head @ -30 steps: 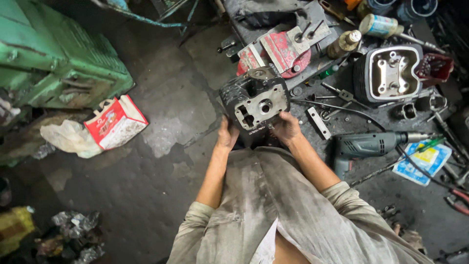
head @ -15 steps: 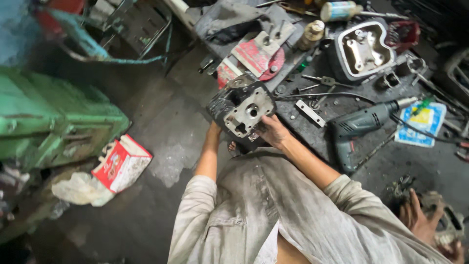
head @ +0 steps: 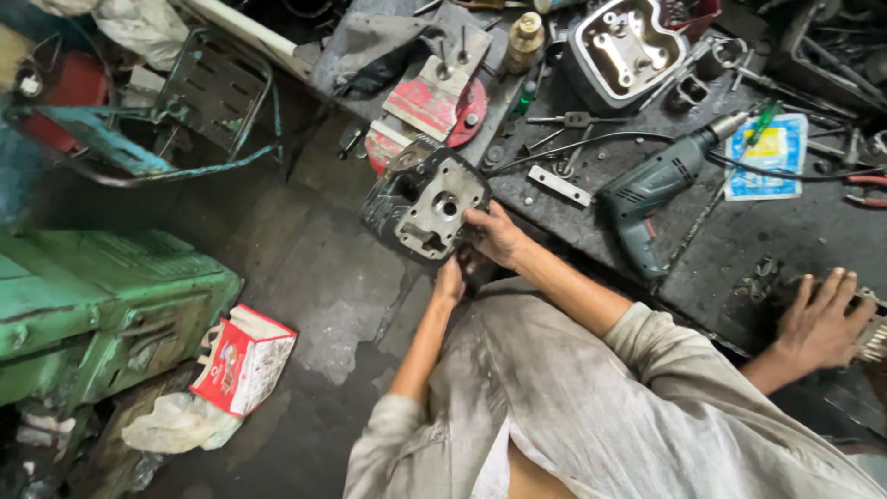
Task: The person holds and manipulates a metal engine block, wiping its surfaces with a cloth, inserting and removing a bolt, and adjusting its position on a workbench. The person also uses a bench vise to secure the block and handles a small metal rod.
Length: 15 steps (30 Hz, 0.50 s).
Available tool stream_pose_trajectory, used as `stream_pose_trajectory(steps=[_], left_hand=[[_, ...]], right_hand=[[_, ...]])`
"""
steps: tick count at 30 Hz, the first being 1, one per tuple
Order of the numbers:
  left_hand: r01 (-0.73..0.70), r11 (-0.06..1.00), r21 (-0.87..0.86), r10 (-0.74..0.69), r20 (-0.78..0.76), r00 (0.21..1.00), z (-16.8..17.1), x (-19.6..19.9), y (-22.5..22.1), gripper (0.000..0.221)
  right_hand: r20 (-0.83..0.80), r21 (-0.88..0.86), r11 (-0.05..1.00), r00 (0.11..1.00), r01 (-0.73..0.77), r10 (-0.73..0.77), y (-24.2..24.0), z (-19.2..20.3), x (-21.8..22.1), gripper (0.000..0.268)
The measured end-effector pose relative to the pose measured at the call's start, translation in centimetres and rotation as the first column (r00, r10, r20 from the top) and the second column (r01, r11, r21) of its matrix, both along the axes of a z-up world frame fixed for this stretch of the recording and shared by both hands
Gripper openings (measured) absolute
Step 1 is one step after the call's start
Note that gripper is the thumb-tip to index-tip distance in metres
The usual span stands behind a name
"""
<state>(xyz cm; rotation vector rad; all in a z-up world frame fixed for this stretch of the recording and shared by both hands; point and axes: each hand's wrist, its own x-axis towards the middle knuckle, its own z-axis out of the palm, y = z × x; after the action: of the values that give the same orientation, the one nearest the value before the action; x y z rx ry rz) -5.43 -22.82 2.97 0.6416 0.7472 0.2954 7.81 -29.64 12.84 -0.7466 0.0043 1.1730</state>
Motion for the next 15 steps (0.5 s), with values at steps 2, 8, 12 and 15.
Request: stream_pose_trajectory(steps=[2, 8, 12, 15], left_hand=[[0.184, 0.981, 0.064, -0.193, 0.171, 0.966, 0.8, -3.3, 0.3, 0.037], [0.374, 0.819, 0.436, -0.387, -0.063, 0.92, 0.8, -6.2, 3.9, 0.032], [0.153, 0.774, 0.615, -0.076, -0.15, 0.986, 1.5, -5.1, 8.0, 0.038], [-0.083, 0.734, 0.674, 0.153, -0.044, 0.987, 3.4, -5.0, 11.7, 0.045]], right_hand=[[-0.017, -0.052, 0.999, 1.0, -0.012, 0.011, -0.2, -0.2, 0.1, 0.052], [0.013, 0.082, 0.997, 1.0, 0.016, -0.017, 0.4, -0.4, 0.0, 0.054], [-0.017, 0.05, 0.997, 0.998, 0.064, -0.063, 0.6, 0.7, -0.5, 0.059], [0.01, 0.112, 0.992, 0.998, 0.066, -0.068, 0.8, 0.4, -0.8, 0.059]])
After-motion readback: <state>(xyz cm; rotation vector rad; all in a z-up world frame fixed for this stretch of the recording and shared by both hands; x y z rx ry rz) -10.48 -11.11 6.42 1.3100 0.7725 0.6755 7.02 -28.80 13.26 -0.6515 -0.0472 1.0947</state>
